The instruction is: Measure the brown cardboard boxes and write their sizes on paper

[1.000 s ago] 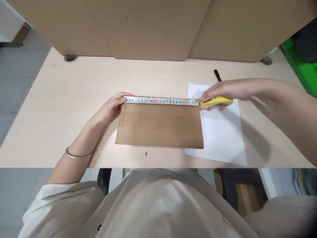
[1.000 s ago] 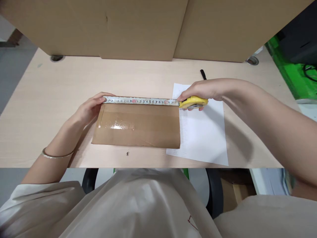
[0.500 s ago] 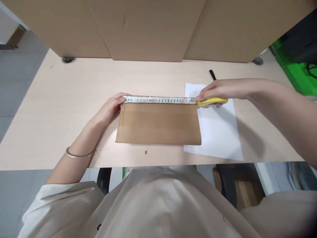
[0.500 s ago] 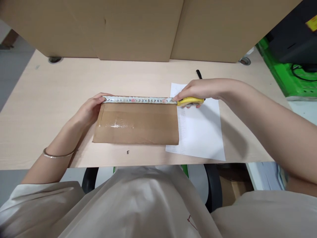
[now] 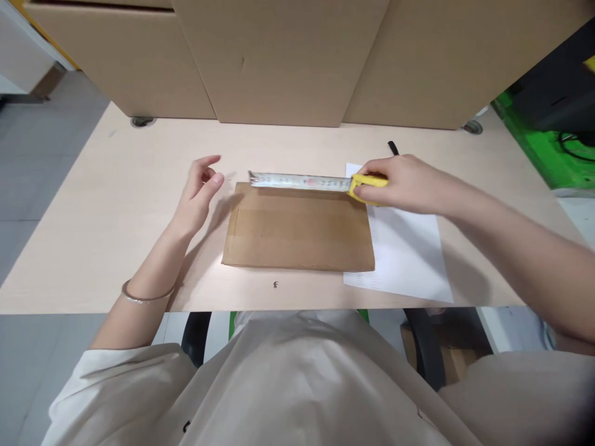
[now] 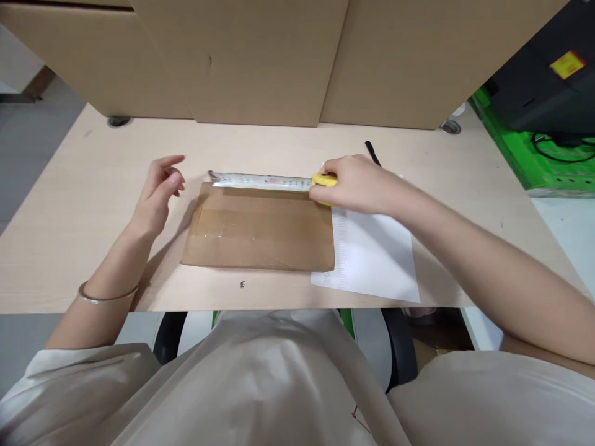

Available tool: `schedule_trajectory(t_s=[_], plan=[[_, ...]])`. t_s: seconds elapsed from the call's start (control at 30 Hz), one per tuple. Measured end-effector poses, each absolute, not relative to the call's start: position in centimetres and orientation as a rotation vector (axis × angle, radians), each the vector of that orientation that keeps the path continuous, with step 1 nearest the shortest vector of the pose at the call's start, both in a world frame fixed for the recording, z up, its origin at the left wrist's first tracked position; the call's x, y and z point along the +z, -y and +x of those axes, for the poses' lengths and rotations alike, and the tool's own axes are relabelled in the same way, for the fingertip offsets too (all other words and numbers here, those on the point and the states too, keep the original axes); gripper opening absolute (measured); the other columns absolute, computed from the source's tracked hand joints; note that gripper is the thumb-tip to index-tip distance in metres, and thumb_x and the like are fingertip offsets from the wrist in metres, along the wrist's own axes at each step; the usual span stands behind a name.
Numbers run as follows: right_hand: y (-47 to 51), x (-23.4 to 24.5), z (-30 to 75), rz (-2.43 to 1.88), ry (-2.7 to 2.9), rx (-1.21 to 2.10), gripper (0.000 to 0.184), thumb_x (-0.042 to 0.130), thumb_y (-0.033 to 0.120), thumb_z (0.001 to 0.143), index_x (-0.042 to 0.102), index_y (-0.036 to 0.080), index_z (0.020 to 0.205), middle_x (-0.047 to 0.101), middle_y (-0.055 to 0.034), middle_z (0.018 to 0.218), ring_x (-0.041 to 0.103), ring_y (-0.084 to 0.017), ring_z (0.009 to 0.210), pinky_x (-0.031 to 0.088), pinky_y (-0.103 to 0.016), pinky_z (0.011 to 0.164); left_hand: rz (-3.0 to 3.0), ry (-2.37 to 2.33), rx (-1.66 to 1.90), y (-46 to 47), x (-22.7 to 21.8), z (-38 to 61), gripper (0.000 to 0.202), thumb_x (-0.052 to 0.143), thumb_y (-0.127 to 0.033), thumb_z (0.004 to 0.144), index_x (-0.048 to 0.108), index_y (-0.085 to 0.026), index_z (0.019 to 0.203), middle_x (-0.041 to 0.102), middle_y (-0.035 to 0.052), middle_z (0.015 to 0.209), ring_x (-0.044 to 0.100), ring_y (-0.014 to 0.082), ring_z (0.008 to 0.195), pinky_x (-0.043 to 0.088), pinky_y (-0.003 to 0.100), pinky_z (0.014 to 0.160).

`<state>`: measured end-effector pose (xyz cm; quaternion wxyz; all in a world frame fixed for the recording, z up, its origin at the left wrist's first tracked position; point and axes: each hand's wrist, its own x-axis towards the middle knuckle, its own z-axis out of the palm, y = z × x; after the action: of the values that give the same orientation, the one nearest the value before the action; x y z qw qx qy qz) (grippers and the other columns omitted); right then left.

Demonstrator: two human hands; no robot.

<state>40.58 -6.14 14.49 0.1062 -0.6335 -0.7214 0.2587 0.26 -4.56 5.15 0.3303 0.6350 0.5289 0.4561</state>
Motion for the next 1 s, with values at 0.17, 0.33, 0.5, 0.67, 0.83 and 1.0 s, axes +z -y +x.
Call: schedule_trajectory(t_s=[0.17, 0.33, 0.5, 0.67, 0.83, 1.0], plan=[[8.4, 12.6, 35.7, -1.753, 2.291, 0.422, 0.046, 0.075, 0.046, 0.090, 0.078, 0.021, 0.129, 0.079, -0.0183, 0.129, 0.075, -0.044, 0.119, 0.061, -0.055, 0.100, 2.461, -1.188, 1.403, 9.1, 7.2, 1.1, 0.031, 0.067, -0.055, 0.110, 0.067, -0.030, 0.129, 0.061, 0.0034, 0.101, 0.058, 0.0219, 0.093, 0.046, 0.044, 0.086], [9.4, 10.3, 33.3, -1.635, 2.437, 0.274, 0.065, 0.066, 0.045, 0.101, 0.066, 0.016, 0.159, 0.075, -0.0223, 0.147, 0.069, -0.047, 0.136, 0.058, -0.061, 0.111, 3.239, -0.487, 0.835, 13.3, 7.8, 5.2, 0.044, 0.065, -0.066, 0.112, 0.073, -0.025, 0.124, 0.069, 0.0020, 0.085, 0.052, 0.0197, 0.073, 0.035, 0.039, 0.066], [10.0, 10.4, 33.6, -1.477, 2.429, 0.207, 0.079, 0.065, 0.062, 0.107, 0.054, 0.023, 0.175, 0.068, -0.0185, 0.162, 0.055, -0.052, 0.155, 0.041, -0.071, 0.128, 3.492, -0.649, 0.386, 14.5, 7.6, 8.1, 0.036, 0.057, -0.038, 0.120, 0.072, -0.019, 0.147, 0.066, 0.0013, 0.083, 0.057, 0.0198, 0.077, 0.039, 0.037, 0.071], [6.6, 11.5, 40.0, -1.796, 1.979, 0.354, 0.059, 0.050, 0.050, 0.117, 0.067, 0.018, 0.163, 0.077, -0.0210, 0.139, 0.074, -0.036, 0.125, 0.054, -0.046, 0.110, 3.427, -0.818, 0.242, 14.1, 7.2, 8.5, 0.041, 0.054, -0.038, 0.121, 0.071, -0.021, 0.155, 0.066, 0.0036, 0.084, 0.059, 0.0212, 0.078, 0.038, 0.038, 0.070], [2.0, 8.4, 47.4, -2.502, 1.737, 0.042, 0.031, 0.059, 0.032, 0.112, 0.078, 0.007, 0.112, 0.074, -0.0422, 0.130, 0.073, -0.043, 0.125, 0.044, -0.050, 0.096, 3.335, -0.945, 0.167, 14.0, 7.0, 8.4, 0.044, 0.056, -0.027, 0.119, 0.065, -0.027, 0.162, 0.067, 0.0044, 0.087, 0.062, 0.0224, 0.080, 0.035, 0.039, 0.067], [1.4, 5.2, 50.0, -2.469, 1.758, 0.269, 0.023, 0.068, 0.012, 0.095, 0.057, 0.019, 0.077, 0.074, -0.0433, 0.122, 0.070, -0.044, 0.129, 0.039, -0.056, 0.098, 3.448, -0.688, 0.487, 14.8, 6.9, 10.5, 0.048, 0.054, -0.009, 0.112, 0.067, -0.019, 0.157, 0.076, 0.0037, 0.092, 0.068, 0.0190, 0.083, 0.046, 0.036, 0.071]])
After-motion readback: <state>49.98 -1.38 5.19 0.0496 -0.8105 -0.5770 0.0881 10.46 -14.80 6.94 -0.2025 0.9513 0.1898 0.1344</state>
